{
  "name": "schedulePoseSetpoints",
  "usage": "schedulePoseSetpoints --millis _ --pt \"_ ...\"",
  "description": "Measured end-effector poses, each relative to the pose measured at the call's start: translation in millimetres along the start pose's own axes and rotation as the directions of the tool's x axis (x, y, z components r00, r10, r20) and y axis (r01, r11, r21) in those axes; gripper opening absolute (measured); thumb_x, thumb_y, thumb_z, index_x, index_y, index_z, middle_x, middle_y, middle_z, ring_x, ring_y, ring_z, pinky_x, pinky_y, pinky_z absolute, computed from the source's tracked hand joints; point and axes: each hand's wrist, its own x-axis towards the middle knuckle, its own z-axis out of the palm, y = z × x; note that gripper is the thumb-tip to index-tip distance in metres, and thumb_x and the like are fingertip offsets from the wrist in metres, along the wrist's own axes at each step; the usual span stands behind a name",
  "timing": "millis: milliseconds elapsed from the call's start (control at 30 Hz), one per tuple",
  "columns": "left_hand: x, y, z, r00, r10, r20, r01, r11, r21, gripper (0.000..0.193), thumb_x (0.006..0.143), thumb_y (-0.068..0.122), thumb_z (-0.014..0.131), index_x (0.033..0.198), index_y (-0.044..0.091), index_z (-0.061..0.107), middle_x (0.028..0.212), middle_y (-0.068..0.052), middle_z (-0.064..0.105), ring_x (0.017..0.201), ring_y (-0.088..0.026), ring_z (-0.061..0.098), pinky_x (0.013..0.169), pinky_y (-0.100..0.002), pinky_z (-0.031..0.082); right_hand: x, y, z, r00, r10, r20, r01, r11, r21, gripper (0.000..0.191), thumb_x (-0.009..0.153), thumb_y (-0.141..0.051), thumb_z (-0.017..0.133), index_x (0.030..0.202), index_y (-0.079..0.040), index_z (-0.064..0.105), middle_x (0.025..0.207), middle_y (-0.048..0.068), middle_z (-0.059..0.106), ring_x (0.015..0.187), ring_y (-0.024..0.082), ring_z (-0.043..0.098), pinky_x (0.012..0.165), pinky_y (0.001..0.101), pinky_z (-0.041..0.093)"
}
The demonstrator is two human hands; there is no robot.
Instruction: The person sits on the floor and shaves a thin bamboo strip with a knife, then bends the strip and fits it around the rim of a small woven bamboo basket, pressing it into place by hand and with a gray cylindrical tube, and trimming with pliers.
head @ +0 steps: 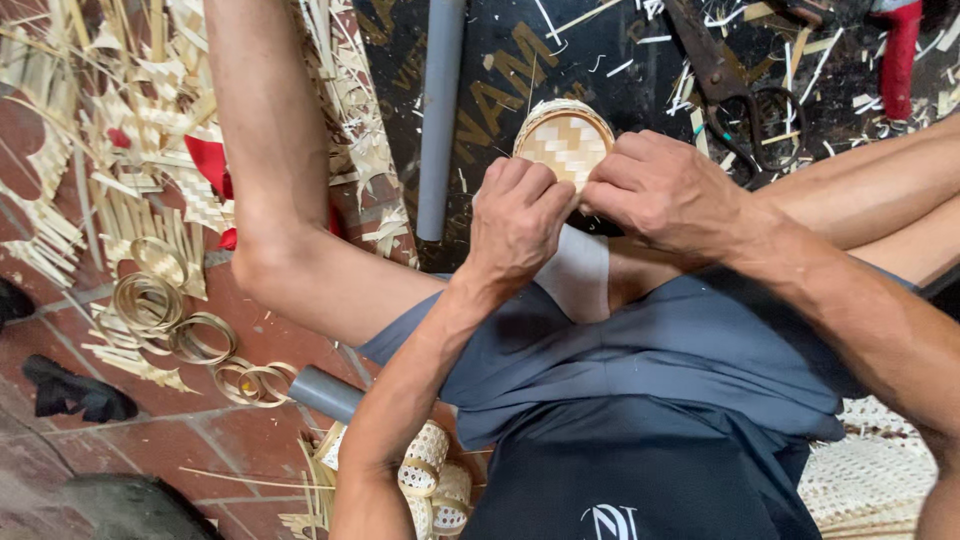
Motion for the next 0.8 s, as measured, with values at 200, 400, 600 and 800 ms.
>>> schedulePoseSetpoints --millis 200,400,600,800 --pt "-6 -15 -2 0.99 0.133 -0.039 -0.136 0.987 -0.089 0.007 0.087 0.01 0.071 0.09 0.005 0.066 0.087 -0.006 0.055 0.089 -0.026 0.057 0.084 -0.041 0.045 18 -30 26 0.959 0.198 -0.204 -0.234 0.957 -0.169 0.009 0.087 -0.007 0.071 0.09 -0.006 0.062 0.081 0.007 0.055 0.075 0.027 0.057 0.066 0.039 0.047" --pt "-9 -21 0 0.979 0.203 -0.025 -0.204 0.978 -0.049 0.007 0.083 0.01 0.069 0.085 0.005 0.065 0.086 -0.008 0.054 0.089 -0.026 0.057 0.088 -0.042 0.047 19 -31 34 0.952 0.272 -0.137 -0.292 0.944 -0.152 0.008 0.088 -0.005 0.069 0.093 -0.005 0.062 0.089 0.008 0.056 0.079 0.025 0.061 0.064 0.0363 0.051" --pt "-13 -29 1 0.968 0.249 -0.021 -0.25 0.967 -0.045 0.013 0.088 0.014 0.072 0.092 0.003 0.066 0.086 -0.006 0.051 0.089 -0.025 0.055 0.088 -0.041 0.046 5 -7 9 0.989 0.092 0.118 -0.084 0.994 -0.067 0.017 0.082 -0.007 0.068 0.097 -0.002 0.062 0.093 0.01 0.057 0.083 0.029 0.062 0.067 0.0402 0.052" --pt "-14 -37 2 0.951 0.31 -0.012 -0.31 0.95 -0.042 0.015 0.088 0.013 0.07 0.099 0.004 0.066 0.088 -0.005 0.051 0.09 -0.024 0.054 0.091 -0.04 0.045 11 8 -3 0.968 -0.028 0.249 0.02 0.999 0.033 0.018 0.08 -0.006 0.067 0.098 -0.003 0.064 0.089 0.01 0.057 0.082 0.03 0.063 0.068 0.041 0.051"
